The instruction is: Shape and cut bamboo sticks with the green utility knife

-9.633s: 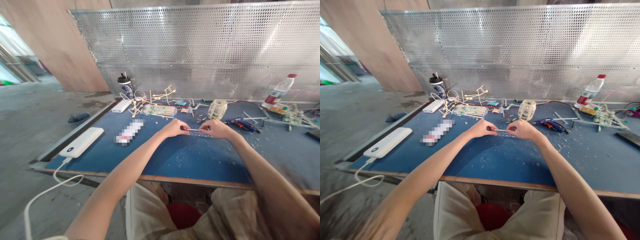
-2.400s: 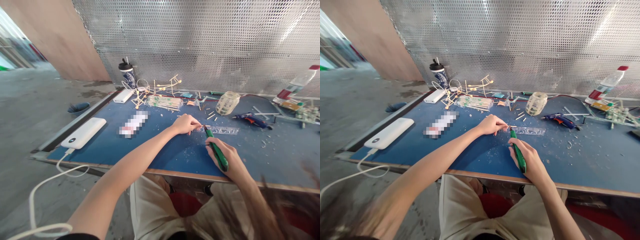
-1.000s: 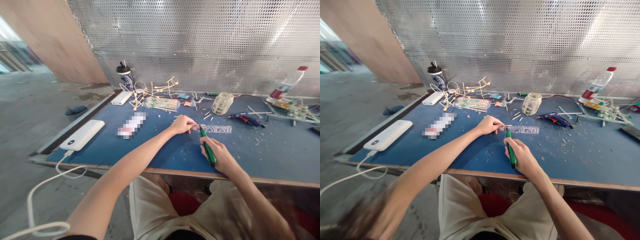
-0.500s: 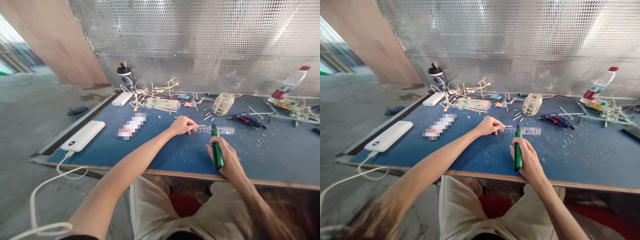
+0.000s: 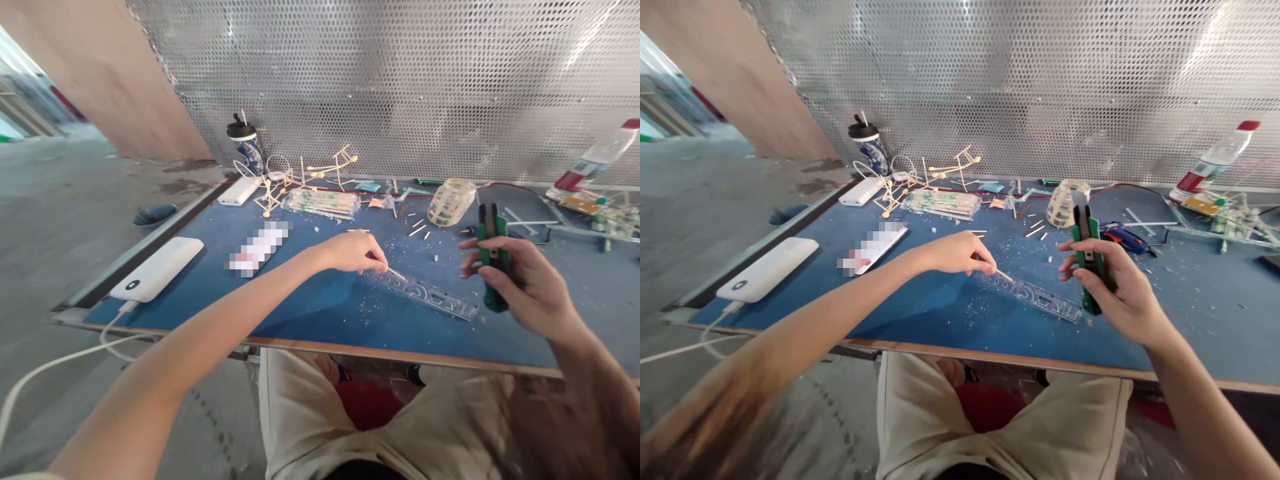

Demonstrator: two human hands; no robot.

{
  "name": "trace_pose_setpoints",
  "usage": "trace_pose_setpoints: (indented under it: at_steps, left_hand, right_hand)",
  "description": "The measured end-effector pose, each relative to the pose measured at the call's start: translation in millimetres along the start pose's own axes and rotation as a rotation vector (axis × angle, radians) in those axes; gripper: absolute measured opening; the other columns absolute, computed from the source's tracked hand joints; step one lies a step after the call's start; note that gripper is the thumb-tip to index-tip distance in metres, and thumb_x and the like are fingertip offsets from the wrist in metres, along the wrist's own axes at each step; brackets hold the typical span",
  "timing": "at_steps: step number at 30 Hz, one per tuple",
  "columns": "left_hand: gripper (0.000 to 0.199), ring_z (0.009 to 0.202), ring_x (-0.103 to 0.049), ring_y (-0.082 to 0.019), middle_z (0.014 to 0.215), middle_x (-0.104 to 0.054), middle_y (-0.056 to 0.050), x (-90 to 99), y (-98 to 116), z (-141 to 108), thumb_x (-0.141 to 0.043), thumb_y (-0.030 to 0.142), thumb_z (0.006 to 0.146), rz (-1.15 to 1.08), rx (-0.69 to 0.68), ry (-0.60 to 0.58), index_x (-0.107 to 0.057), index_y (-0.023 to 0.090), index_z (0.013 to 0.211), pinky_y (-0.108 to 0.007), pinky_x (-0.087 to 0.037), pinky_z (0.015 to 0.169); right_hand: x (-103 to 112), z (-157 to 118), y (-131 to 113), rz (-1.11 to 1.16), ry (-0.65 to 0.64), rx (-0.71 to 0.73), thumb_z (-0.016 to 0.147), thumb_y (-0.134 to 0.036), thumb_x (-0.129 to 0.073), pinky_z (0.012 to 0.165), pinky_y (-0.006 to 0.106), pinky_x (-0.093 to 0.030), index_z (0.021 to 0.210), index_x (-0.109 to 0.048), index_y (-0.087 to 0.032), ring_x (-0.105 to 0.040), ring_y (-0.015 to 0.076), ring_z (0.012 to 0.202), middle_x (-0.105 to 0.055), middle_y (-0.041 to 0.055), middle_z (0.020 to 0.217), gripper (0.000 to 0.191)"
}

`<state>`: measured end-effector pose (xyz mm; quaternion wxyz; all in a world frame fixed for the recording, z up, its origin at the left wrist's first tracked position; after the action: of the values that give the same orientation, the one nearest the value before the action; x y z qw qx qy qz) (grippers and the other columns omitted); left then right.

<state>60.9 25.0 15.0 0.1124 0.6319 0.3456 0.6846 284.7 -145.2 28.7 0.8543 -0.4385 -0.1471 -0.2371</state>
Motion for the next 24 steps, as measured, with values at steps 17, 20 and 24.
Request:
trace_pose_setpoints:
  at_steps: [17,20,24]
  left_hand:
    - [0.019,0.072,-0.067,-0.01,0.088,-0.08,0.005,-9.5,1.2,-37.0,-0.063,0.038,0.097,0.073,-0.242,0.055,-0.081,0.033,0.103,-0.026,-0.042,0.067]
    - [0.018,0.079,-0.07,-0.01,0.092,-0.08,0.005,-16.2,0.1,-37.4,-0.063,0.035,0.097,0.04,-0.273,0.023,-0.081,0.032,0.101,-0.025,-0.044,0.07]
    - [0.021,0.093,-0.072,-0.012,0.104,-0.08,0.003,-24.3,3.8,-40.3,-0.06,0.032,0.099,-0.019,-0.322,-0.035,-0.08,0.033,0.104,-0.025,-0.048,0.079]
  right_hand:
    - [-20.3,19.4,75.8,-0.945,-0.425,0.205,0.103,-0.043,-0.053,0.052,0.027,-0.044,0.141,-0.062,-0.038,-0.064,0.0146,0.072,-0.064,0.0084,0.115,0.04]
    - [-4.0,40.9,82.2,-0.794,-0.455,0.281,0.105,-0.028,-0.047,0.059,0.027,-0.046,0.141,-0.062,-0.038,-0.06,0.0104,0.07,-0.064,0.0067,0.106,0.041]
    - [-2.8,75.4,57.4,-0.3,-0.382,0.125,0.102,-0.025,-0.053,0.054,0.025,-0.046,0.164,-0.024,-0.032,-0.053,0.0069,0.057,-0.065,-0.0013,0.085,0.068]
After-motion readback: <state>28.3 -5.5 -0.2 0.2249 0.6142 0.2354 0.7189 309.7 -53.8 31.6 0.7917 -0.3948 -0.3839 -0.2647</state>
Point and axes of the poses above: each hand's wrist, its own z-axis towards the middle knuckle, its own x-axis out of the back of the hand, y = z × x, the point moved 5 cm from there along z, towards the middle knuckle
